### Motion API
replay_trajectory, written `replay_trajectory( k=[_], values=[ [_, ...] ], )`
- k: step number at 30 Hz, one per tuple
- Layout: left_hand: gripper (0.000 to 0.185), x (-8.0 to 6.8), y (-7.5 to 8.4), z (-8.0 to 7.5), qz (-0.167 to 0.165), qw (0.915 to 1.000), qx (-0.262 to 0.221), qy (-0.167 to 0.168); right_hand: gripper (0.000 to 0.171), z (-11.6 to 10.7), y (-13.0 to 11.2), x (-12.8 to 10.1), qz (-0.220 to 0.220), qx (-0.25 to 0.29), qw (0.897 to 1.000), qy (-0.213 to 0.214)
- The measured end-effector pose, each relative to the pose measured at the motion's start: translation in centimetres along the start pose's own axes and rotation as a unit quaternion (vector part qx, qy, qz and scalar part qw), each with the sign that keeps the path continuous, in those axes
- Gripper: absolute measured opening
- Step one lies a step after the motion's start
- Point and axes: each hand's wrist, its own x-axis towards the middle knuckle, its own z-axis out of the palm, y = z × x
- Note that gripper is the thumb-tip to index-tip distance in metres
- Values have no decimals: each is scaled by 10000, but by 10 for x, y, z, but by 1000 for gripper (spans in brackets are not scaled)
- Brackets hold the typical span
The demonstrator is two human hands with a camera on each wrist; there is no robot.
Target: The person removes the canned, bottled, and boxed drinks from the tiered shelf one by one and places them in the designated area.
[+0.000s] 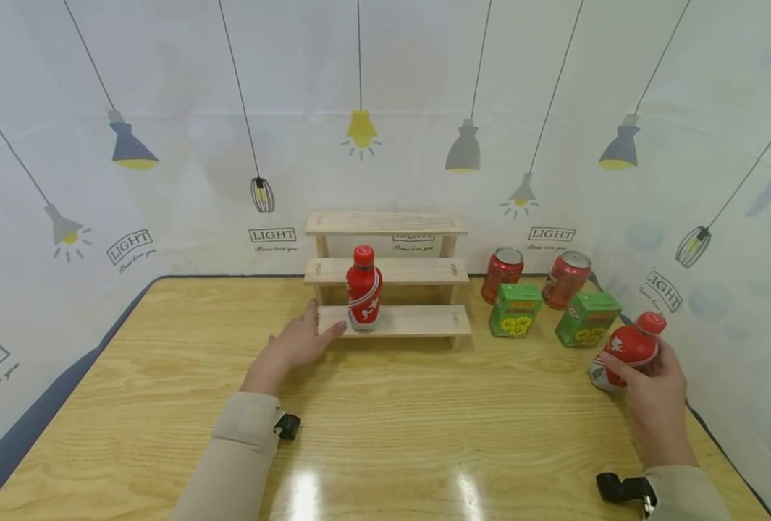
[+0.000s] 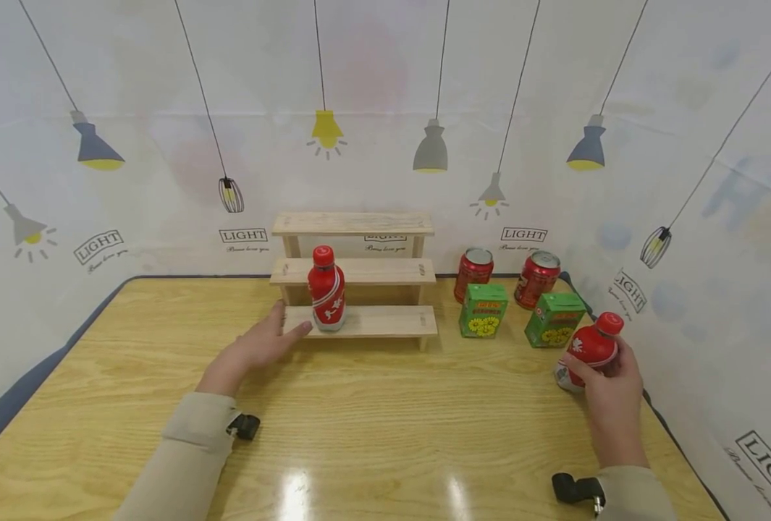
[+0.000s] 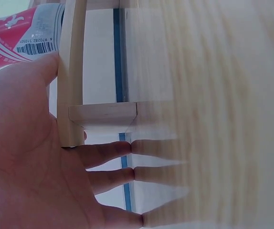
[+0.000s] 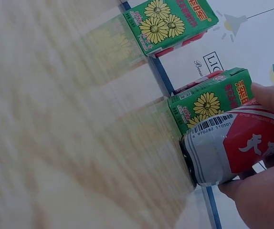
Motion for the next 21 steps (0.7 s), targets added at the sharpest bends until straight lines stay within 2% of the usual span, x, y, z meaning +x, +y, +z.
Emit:
replay_trajectory(
  k=[4,6,9,11,13,14,15,16,18,19,20,21],
  values=[
    [106,0,0,0,3,10000,-23,-5,98,-1,-3,1,-120,-41,9999,-43],
    [106,0,0,0,2,10000,-27,-2,100,-1,-7,-2,-345,-105,9993,32],
    [106,0,-1,2,-17,10000,-18,-10,95,3,-16,-17,-965,-331,9937,464],
    [107,0,-1,2,-26,10000,-17,-17,83,11,-23,-34,-1674,-423,9811,871],
    [107,0,-1,3,-23,10000,-18,-37,67,25,-28,-50,-2782,176,9533,1166],
    [108,0,-1,3,-23,10000,-18,-39,58,34,-29,-57,-3364,663,9327,1119],
    [108,0,-1,3,-23,10000,-16,-34,50,45,-29,-64,-3910,1128,9084,962],
    [108,0,-1,3,-21,10000,-10,-31,43,56,-27,-69,-4450,1623,8782,659],
    [108,0,-1,2,-20,10000,5,-13,35,81,-22,-77,-5172,2364,8224,-193],
    [108,0,-1,2,-25,10000,8,-8,34,93,-19,-81,-5268,2494,8103,-603],
    [107,0,-1,2,-27,10000,8,8,32,104,-15,-85,-5266,2482,8071,-983],
    [107,0,-1,2,-29,10000,4,15,32,115,-11,-89,-5180,2379,8104,-1355]
  ],
)
